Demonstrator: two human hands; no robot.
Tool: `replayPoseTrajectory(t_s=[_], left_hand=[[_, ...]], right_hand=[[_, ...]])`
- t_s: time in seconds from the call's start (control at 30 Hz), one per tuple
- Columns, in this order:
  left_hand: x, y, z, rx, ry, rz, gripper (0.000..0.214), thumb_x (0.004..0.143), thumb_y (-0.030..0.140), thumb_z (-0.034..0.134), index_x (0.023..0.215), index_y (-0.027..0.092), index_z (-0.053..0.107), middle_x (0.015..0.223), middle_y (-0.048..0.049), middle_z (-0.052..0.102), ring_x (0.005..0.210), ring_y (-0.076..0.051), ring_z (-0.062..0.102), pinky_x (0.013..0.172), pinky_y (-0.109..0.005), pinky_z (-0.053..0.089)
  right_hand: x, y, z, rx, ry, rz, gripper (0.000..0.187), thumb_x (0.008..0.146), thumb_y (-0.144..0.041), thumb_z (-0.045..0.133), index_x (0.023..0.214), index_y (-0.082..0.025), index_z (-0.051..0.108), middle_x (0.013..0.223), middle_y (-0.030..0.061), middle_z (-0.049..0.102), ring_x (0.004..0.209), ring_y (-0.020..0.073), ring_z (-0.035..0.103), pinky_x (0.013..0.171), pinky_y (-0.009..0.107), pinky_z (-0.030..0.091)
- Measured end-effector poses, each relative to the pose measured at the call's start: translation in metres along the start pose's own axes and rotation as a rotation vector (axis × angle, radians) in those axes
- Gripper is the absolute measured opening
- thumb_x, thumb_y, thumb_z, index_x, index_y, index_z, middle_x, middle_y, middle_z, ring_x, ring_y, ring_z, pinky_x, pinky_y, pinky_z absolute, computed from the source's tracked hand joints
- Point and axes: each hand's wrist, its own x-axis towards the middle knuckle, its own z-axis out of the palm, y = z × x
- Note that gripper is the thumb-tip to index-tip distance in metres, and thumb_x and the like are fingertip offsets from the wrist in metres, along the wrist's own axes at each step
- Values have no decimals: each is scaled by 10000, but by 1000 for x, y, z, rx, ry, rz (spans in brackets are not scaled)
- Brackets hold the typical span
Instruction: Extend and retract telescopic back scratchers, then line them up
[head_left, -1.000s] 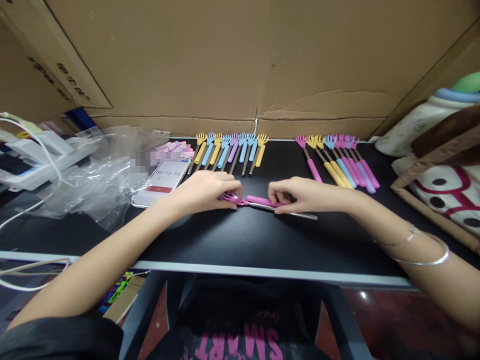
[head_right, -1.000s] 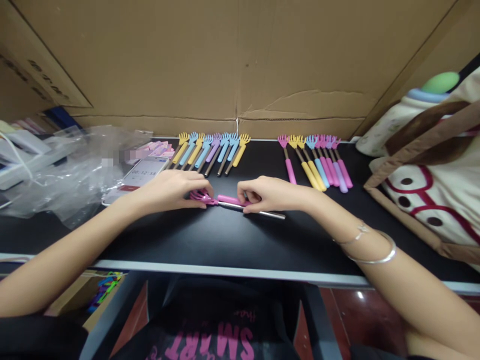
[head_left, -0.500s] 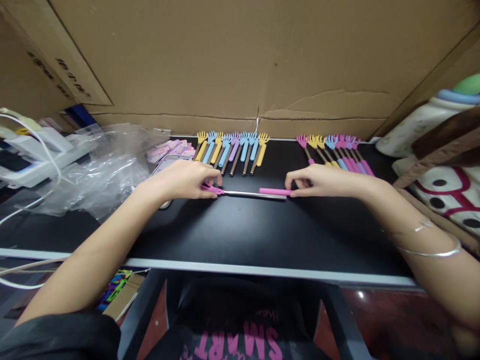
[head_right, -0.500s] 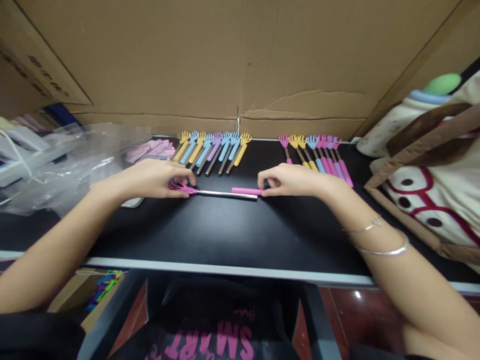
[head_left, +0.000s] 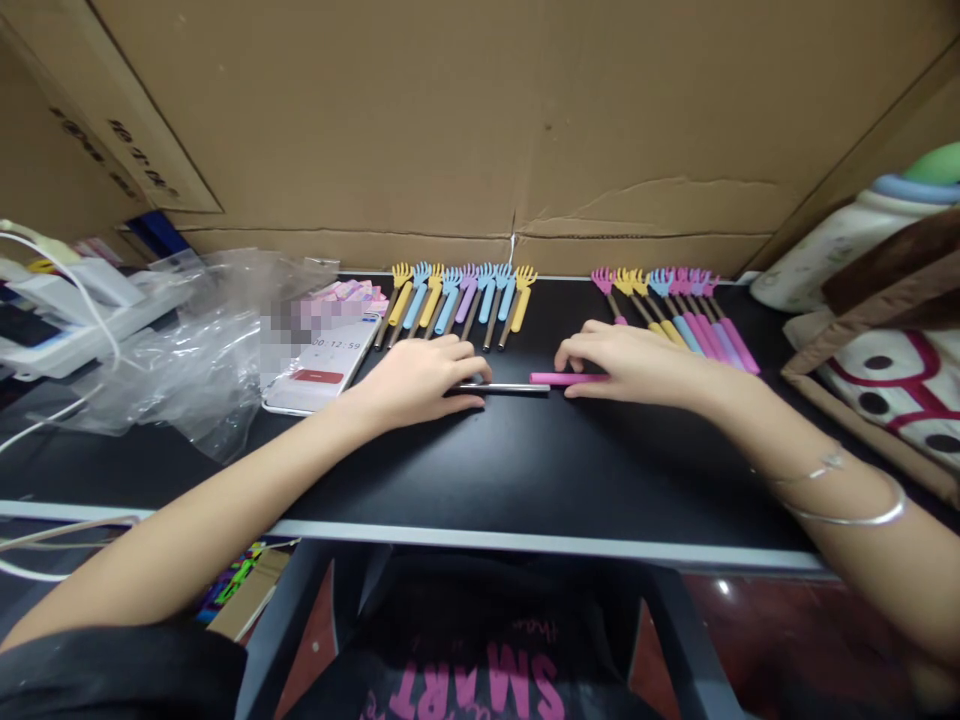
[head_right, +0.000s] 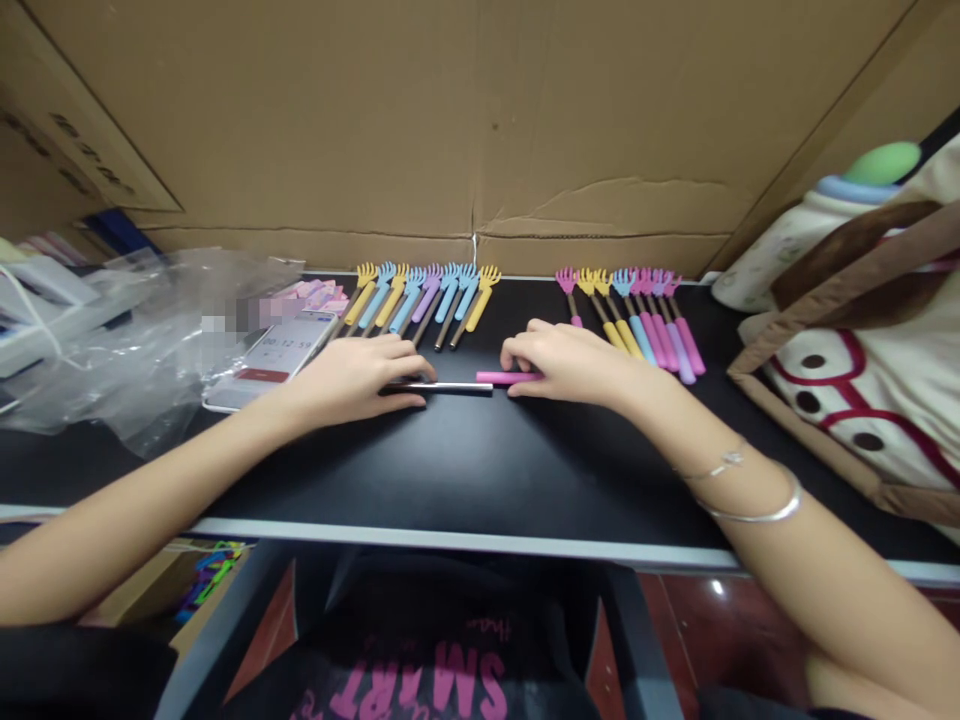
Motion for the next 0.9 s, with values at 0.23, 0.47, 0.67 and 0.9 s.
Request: replayPoseTrajectory(t_s=[0.23, 0.47, 0.67, 0.9], left_hand=[[20, 8, 18, 28, 92, 98, 196, 941, 311, 432, 1002, 193, 576, 962, -28, 622, 890, -150, 583, 676, -240, 404], [43, 3, 24, 153, 136, 259, 194, 916, 287, 411, 939, 168, 562, 807, -38, 648, 677, -147, 607, 589, -250, 404], [48, -7, 32, 196, 193, 246, 235, 909, 294, 398, 1029, 182, 565, 724, -18, 687, 580, -139, 633, 505, -214, 366], [35, -15, 12, 240, 348, 155, 285, 962, 334, 360, 1049, 216, 604, 814, -19, 710, 709, -132, 665, 519, -208, 355]], right_hand=[[3, -18, 2, -2, 42, -61, 266, 904, -419, 401, 821, -205, 534, 795, 35, 543, 691, 138, 492, 604, 243, 322], [2, -10, 3, 84, 57, 7, 235, 906, -437, 371, 866, -215, 438, 719, 9, 548, 559, 121, 468, 537, 236, 294], [3, -4, -1, 107, 129, 85, 167, 882, -308, 383, 1009, -213, 435, 715, 10, 592, 570, 145, 537, 534, 234, 298], [0, -7, -8, -102, 252, 129, 277, 933, -416, 327, 991, -230, 524, 766, 25, 658, 643, 171, 591, 557, 247, 295]])
